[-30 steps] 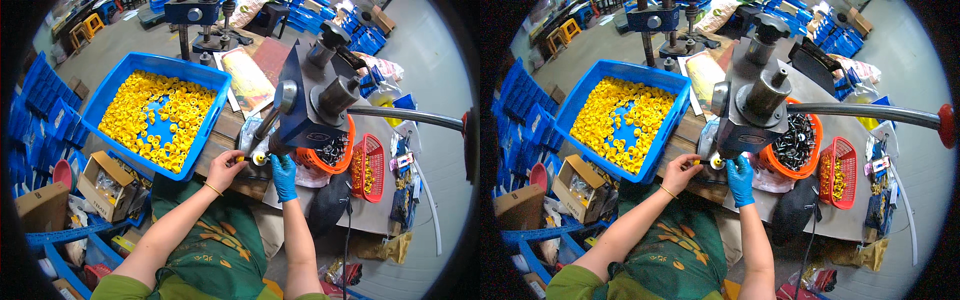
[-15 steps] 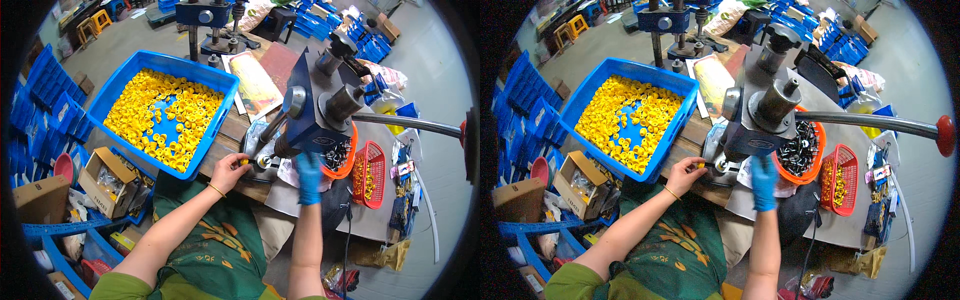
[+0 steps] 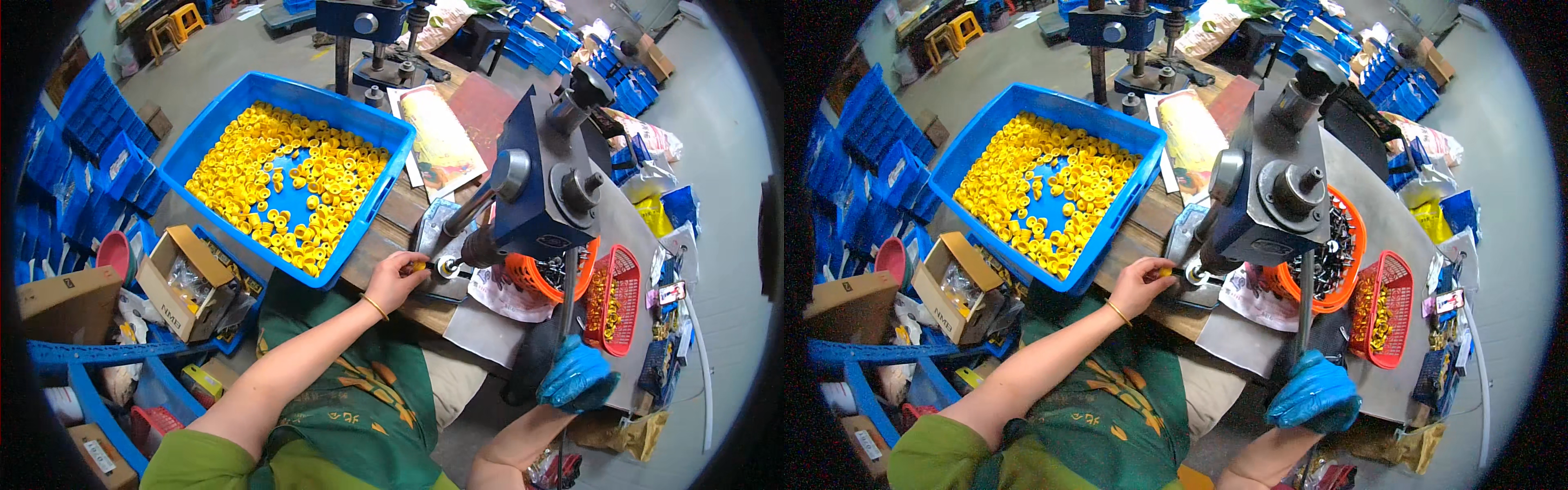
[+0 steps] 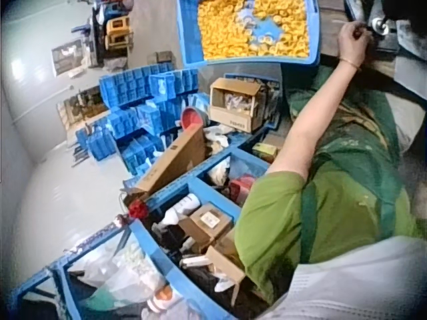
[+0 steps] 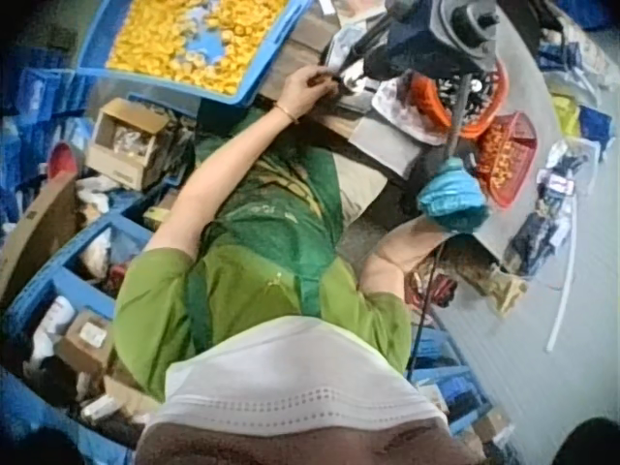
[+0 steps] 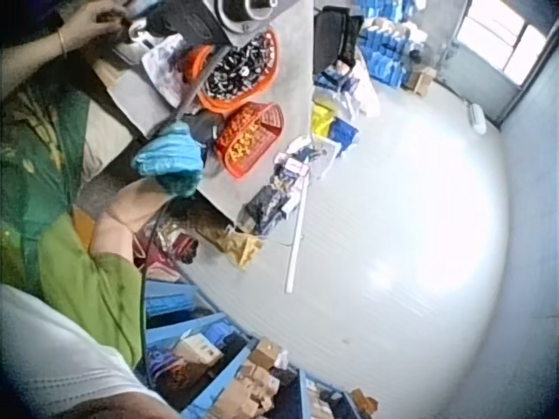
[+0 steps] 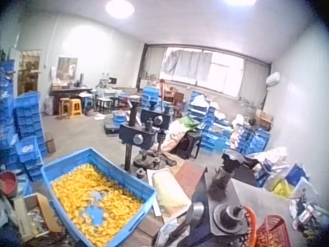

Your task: The person assembles components by placing plastic caps and metal fasteners into a manual press, pulling the lever to press them together, and placing the assembled pieces into a basket.

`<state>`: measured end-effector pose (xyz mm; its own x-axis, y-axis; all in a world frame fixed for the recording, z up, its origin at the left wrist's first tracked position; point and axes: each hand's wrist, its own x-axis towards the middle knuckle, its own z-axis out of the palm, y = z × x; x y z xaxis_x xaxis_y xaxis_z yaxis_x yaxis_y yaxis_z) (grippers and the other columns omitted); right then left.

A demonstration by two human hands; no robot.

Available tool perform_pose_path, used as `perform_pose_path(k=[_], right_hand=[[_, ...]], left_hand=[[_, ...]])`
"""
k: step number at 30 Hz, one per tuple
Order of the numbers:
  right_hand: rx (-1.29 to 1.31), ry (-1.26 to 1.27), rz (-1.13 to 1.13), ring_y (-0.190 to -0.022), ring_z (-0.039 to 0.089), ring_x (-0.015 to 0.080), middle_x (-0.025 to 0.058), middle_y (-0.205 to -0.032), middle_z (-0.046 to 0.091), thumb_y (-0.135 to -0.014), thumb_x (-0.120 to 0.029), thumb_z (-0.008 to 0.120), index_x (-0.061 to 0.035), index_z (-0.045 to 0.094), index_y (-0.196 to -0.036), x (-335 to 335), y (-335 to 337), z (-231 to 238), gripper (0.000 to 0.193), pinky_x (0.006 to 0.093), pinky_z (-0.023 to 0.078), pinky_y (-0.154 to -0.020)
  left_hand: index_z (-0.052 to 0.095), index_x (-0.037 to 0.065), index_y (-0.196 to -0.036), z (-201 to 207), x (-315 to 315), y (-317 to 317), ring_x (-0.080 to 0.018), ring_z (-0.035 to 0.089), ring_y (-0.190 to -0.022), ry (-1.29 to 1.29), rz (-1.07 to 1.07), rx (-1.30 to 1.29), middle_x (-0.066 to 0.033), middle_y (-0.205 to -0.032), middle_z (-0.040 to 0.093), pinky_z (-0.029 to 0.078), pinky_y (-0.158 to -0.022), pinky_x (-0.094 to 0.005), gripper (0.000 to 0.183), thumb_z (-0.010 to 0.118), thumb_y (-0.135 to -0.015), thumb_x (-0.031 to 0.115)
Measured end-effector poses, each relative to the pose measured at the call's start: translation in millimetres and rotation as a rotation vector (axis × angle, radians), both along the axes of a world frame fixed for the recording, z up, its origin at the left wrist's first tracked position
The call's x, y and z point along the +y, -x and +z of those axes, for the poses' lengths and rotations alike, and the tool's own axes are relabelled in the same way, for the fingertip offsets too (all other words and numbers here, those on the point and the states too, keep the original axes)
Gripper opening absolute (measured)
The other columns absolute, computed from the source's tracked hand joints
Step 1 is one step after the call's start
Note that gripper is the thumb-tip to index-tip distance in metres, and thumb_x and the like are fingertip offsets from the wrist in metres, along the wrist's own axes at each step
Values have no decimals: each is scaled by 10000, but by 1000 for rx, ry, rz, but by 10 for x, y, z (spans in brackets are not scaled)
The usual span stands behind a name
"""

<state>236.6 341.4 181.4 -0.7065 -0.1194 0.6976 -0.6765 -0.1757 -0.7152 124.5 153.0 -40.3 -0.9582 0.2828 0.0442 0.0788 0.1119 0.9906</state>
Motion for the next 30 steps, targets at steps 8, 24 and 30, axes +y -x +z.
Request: perform_pose_path(k=[8, 24, 30], right_hand=[[-437, 455, -449, -724, 523, 216, 69, -775, 561, -889, -214, 406, -83, 543, -797, 663, 618, -391, 211, 309, 408, -724], [-544, -318, -851, -776, 536, 168, 98, -870, 559, -834, -122, 547, -6, 457, -1028, 23, 611, -2099, 243, 294, 441, -702], [-560, -526, -769, -703, 544, 183, 122, -784, 551, -732, -114, 649, -10, 479, -924, 83, 588, -1779, 277, 301, 442, -608]], left_hand=[[618, 25, -963, -21, 186, -19, -80, 551, -690, -192, -29, -215, -38, -854, 538, 451, -633, -204, 242, 667, -756, 141], [619, 65, -897, 182, 306, 126, -85, 510, -637, 112, -68, 63, -15, -726, 584, 427, -603, -219, 211, 698, -708, 113], [619, 83, -862, 93, 370, 129, -234, 549, -816, 244, -126, 602, -66, -856, 584, 461, -708, -328, 249, 719, -642, 140]])
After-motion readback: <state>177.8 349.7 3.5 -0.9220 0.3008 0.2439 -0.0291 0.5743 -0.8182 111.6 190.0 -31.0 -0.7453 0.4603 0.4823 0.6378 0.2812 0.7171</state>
